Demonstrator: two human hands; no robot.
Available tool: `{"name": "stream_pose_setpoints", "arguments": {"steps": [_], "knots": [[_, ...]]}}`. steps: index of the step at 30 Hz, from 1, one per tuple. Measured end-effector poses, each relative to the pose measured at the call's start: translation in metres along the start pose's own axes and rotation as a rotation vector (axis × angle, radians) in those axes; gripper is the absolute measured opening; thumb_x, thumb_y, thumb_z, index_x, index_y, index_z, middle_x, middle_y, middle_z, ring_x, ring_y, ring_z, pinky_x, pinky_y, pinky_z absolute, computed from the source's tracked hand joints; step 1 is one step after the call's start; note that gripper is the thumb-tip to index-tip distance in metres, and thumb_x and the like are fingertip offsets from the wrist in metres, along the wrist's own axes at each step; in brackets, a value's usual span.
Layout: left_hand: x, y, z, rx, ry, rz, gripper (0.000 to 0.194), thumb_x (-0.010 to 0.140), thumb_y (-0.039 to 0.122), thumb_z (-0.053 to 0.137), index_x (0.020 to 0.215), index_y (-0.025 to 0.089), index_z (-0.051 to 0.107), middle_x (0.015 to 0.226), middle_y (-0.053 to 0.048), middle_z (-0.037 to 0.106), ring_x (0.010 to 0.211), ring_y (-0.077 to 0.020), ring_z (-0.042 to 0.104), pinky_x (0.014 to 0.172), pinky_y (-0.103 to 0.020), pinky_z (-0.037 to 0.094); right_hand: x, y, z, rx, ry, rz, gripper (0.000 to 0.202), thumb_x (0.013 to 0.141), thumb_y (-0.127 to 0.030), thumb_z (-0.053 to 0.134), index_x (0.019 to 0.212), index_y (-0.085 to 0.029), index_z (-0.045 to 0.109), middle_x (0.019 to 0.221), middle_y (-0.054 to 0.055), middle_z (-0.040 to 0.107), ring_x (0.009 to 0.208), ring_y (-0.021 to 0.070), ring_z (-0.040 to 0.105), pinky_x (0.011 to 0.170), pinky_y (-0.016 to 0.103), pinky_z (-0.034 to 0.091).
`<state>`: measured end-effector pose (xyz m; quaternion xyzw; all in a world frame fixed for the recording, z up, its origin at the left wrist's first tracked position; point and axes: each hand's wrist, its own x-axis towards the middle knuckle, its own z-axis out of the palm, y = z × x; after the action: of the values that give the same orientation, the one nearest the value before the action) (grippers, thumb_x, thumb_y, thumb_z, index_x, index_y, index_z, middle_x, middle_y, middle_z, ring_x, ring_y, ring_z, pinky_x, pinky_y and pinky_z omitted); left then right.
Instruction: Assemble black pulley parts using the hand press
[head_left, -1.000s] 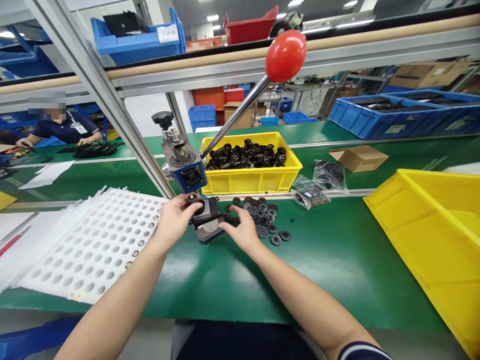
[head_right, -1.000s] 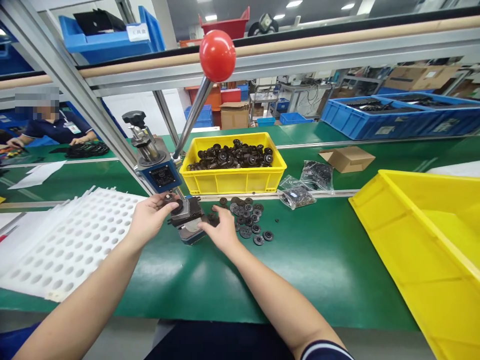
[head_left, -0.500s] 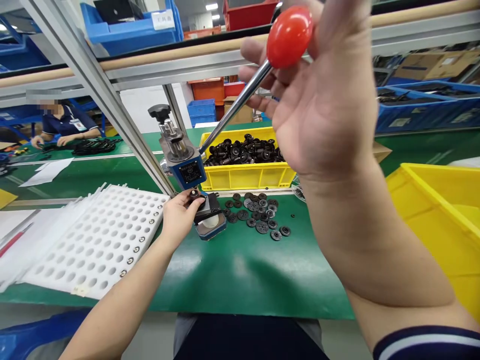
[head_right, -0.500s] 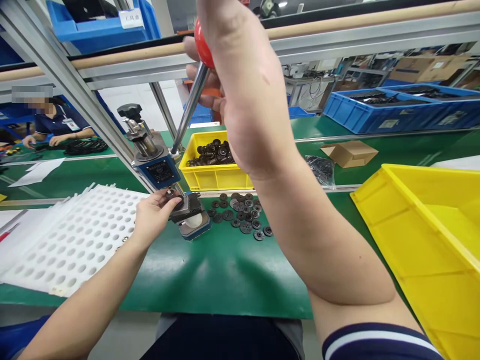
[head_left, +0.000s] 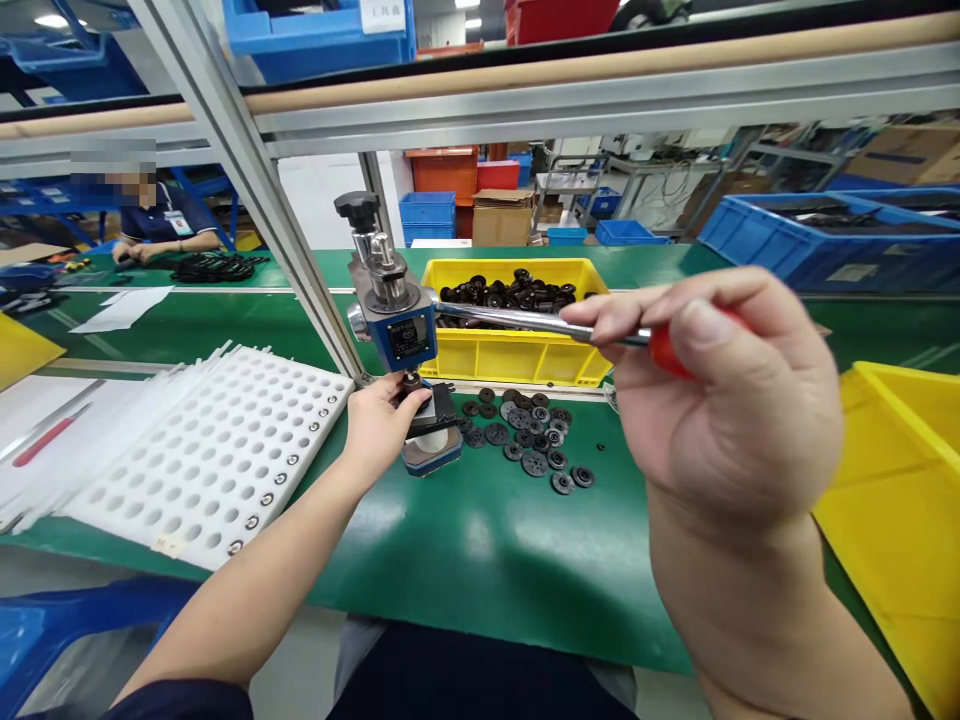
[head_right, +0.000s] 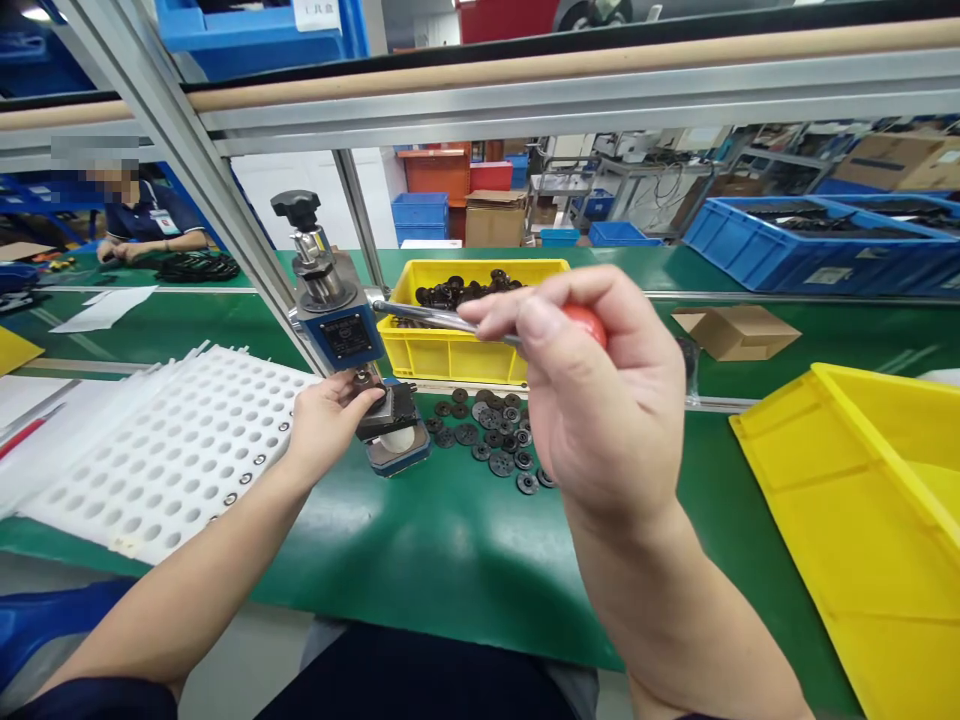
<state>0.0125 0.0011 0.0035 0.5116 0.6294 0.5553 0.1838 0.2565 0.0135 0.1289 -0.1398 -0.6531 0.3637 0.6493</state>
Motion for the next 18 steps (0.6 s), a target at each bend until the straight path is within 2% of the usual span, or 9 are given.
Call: {"name": "stream_pose_setpoints", "arguments": {"steps": [6,18], "knots": [[0.0,-0.003,0.001,-0.015,-0.001,-0.02,0.031,0.079,0.034,0.072,0.107,0.02,0.074,0.102,-0.007,0.077,0.094,-0.026,0.072,0.09,-0.038,0.056,-0.036,0.035,-0.001,0.013,0.162,-0.083,0.016,0.095,-0.019,0.053,0.081,-0.021,0.061,0.08,0.003,0.067,0.091,0.0248,0.071,0.092,0.055,0.058],[-0.003,-0.002,0.003,0.002,0.011,-0.011,0.029,0.079,0.035,0.072,0.103,0.02,0.075,0.1,-0.006,0.077,0.093,-0.0253,0.071,0.088,-0.035,0.054,-0.064,0.063,-0.002,-0.074,0.239,-0.149,0.019,0.089,-0.017,0.051,0.086,-0.022,0.069,0.096,0.006,0.074,0.097,0.0297,0.071,0.09,0.059,0.057]]}}
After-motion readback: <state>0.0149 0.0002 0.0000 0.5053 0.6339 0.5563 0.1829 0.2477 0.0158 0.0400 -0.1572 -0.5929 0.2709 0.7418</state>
